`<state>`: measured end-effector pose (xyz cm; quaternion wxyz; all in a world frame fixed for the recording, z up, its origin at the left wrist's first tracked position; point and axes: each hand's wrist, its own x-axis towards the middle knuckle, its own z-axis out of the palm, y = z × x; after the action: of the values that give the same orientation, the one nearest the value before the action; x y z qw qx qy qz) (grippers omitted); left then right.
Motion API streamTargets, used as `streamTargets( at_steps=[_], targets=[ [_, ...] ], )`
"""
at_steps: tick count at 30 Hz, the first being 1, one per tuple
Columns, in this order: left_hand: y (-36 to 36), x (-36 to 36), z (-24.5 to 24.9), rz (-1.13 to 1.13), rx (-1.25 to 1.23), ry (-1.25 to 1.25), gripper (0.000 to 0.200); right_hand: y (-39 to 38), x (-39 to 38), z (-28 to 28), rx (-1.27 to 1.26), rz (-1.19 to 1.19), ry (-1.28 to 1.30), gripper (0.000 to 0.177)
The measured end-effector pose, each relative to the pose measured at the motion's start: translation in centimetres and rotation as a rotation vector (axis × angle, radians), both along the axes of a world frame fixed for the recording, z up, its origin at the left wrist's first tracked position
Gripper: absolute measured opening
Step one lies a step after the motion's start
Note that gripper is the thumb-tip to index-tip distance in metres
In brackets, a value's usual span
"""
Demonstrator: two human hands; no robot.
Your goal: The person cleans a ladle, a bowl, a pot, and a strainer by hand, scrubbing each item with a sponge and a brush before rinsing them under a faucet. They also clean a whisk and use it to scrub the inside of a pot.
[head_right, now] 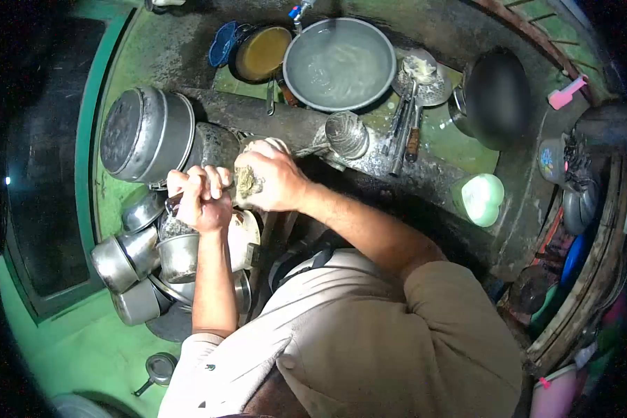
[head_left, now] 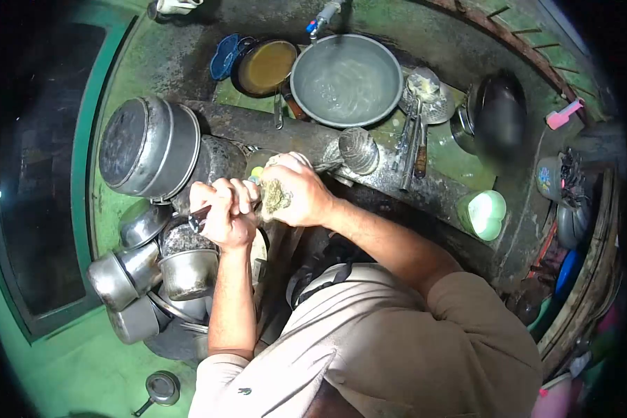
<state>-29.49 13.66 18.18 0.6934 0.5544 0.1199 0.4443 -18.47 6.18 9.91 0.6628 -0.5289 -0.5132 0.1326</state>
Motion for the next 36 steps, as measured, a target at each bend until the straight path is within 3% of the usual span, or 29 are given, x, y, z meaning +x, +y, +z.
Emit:
streamTargets(
  at_steps=[4,6,8,10,11,12,13,14,15,16,19,22,24,26,27,29,30,34,36],
  targets=[
    [0.5,-1.0,-0.8,0.053,-0.015,0.006,0.024,-1.0,4.1,-9.7,-0.482,0.043,-0.237,0.043],
    [0.4,-1.3,-0.8,0.023,-0.018,0.014,0.023,-1.8,7.1,-14.9,-0.683,-0.058,-0.42,0.043],
    [0.0,-1.0,-0.8,0.008,-0.004,-0.019,0.023,-2.1,8.5,-15.8,-0.578,-0.02,-0.377,0.036],
    [0.1,-0.9,-0.9,0.009,0.013,-0.027,0.023,-1.2,8.5,-12.9,-0.627,0.156,-0.437,0.02],
    [0.0,-0.7,-0.6,0.012,0.005,-0.023,0.024,-0.8,7.7,-11.3,-0.591,0.185,-0.363,0.018],
    [0.0,-0.7,-0.8,0.004,-0.021,-0.042,0.024,0.1,7.2,-8.5,-0.627,0.273,-0.475,0.02],
    [-0.2,-0.5,-0.7,-0.008,0.002,-0.046,0.024,0.4,6.4,-6.7,-0.48,0.308,-0.298,0.023],
    [-0.3,-0.2,-0.6,-0.022,0.025,-0.054,0.024,1.0,5.2,-2.9,-0.519,0.372,-0.305,0.024],
    [-0.8,0.2,-0.3,-0.021,0.026,-0.056,0.024,1.2,4.3,0.0,-0.256,0.378,-0.285,0.025],
    [-1.3,0.6,0.1,-0.001,0.036,-0.062,0.024,1.4,2.8,1.8,-0.146,0.377,-0.185,0.025],
    [-1.4,0.5,0.4,-0.024,0.052,0.0,0.024,-0.2,1.4,2.2,-0.027,0.199,-0.046,0.03],
    [-1.6,1.0,0.4,0.018,0.037,-0.037,0.025,-1.4,2.2,-4.1,-0.145,0.031,-0.071,0.037],
    [-0.8,0.5,-0.1,0.012,-0.015,-0.063,0.025,-1.9,4.4,-11.8,-0.4,-0.157,-0.207,0.037],
    [-1.4,0.4,-0.2,0.031,0.01,-0.052,0.024,-2.4,7.7,-16.4,-0.274,-0.346,-0.668,0.03],
    [-1.1,0.5,-0.2,0.034,-0.012,-0.079,0.023,-1.7,7.8,-15.5,-0.256,-0.343,-0.673,0.03],
    [-0.7,0.7,-0.4,0.028,-0.039,-0.122,0.021,-1.5,6.9,-12.4,-0.641,0.03,-0.321,0.023],
    [-0.9,1.1,-0.2,0.045,-0.022,-0.115,0.021,-0.9,6.4,-9.5,-0.673,0.096,-0.391,0.02],
    [-2.2,3.7,0.8,0.059,0.106,0.046,0.017,-1.0,4.9,4.2,-0.189,0.236,-0.188,0.022],
    [-3.0,5.6,2.2,-0.003,0.287,0.008,0.033,-2.2,6.5,8.0,-0.081,0.247,-0.333,0.02]
  ],
)
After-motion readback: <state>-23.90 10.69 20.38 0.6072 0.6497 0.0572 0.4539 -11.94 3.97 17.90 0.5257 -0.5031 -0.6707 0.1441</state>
